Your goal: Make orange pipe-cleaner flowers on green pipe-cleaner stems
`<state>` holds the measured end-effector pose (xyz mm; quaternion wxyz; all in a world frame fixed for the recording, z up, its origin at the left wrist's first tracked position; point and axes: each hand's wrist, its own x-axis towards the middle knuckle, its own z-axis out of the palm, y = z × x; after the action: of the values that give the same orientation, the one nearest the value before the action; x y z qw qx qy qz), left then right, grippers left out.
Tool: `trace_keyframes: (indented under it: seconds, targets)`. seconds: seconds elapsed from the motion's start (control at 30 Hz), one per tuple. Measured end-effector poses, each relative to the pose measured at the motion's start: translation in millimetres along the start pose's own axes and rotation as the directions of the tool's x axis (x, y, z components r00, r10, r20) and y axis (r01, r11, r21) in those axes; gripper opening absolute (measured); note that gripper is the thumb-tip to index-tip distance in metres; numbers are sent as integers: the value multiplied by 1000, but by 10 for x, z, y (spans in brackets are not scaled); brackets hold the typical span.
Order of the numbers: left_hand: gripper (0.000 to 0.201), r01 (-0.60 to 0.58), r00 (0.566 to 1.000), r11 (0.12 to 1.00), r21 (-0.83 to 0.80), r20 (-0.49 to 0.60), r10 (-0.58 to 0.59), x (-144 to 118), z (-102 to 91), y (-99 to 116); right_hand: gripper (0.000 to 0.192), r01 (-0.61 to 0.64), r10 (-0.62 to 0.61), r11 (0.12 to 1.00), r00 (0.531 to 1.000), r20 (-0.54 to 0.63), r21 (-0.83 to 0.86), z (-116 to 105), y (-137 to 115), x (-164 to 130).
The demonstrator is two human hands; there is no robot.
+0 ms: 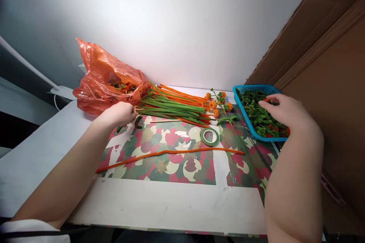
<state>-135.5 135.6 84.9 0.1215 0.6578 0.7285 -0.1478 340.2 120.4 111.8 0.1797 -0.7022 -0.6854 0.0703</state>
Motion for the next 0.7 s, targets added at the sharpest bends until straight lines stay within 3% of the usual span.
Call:
trace_keyframes:
  seconds: [0.03, 0.1, 0.2, 0.33, 0.47, 0.5, 0.53, 0.57, 0.63, 0.7]
  targets:
    - [21, 13, 1000, 1000, 14, -9, -13, 2, 15, -2, 29, -157, 153, 986, 986, -65, -49, 9, -136, -30]
    - [7, 34, 999, 999, 42, -22, -33, 18, 62, 1, 40, -177, 177, 984, 984, 22, 3, 55, -462, -90]
    - [21, 45, 999, 997, 58, -7, -45, 60, 137, 29, 42, -47, 40, 998, 987, 156, 39, 188, -880, -144]
    - [12, 50, 999, 998, 38, -2, -50, 24, 99, 61, 43, 95, -117, 992, 947, 298, 87, 388, -1144, -175]
    - [14, -55, 980, 998, -43, -196, 46, -256, -84, 91, 34, 194, -261, 949, 927, 271, 250, 531, -1368, -258]
    - [15, -204, 938, 960, -191, -317, 136, -341, -119, 116, 31, 214, -305, 925, 911, 279, 313, 561, -1442, -291]
    - [17, -348, 900, 864, -364, -387, 199, -417, -141, 150, 29, 226, -354, 893, 886, 299, 389, 592, -1520, -326]
    - [21, -444, 886, 718, -537, -384, 260, -479, -149, 193, 28, 218, -408, 849, 848, 337, 481, 623, -1595, -361]
    - [25, -458, 872, 440, -772, -296, 389, -549, -130, 296, 29, 148, -514, 745, 749, 418, 651, 687, -1721, -423]
    - [26, -380, 853, 287, -879, -214, 475, -561, -84, 399, 32, 53, -594, 643, 665, 453, 764, 753, -1794, -463]
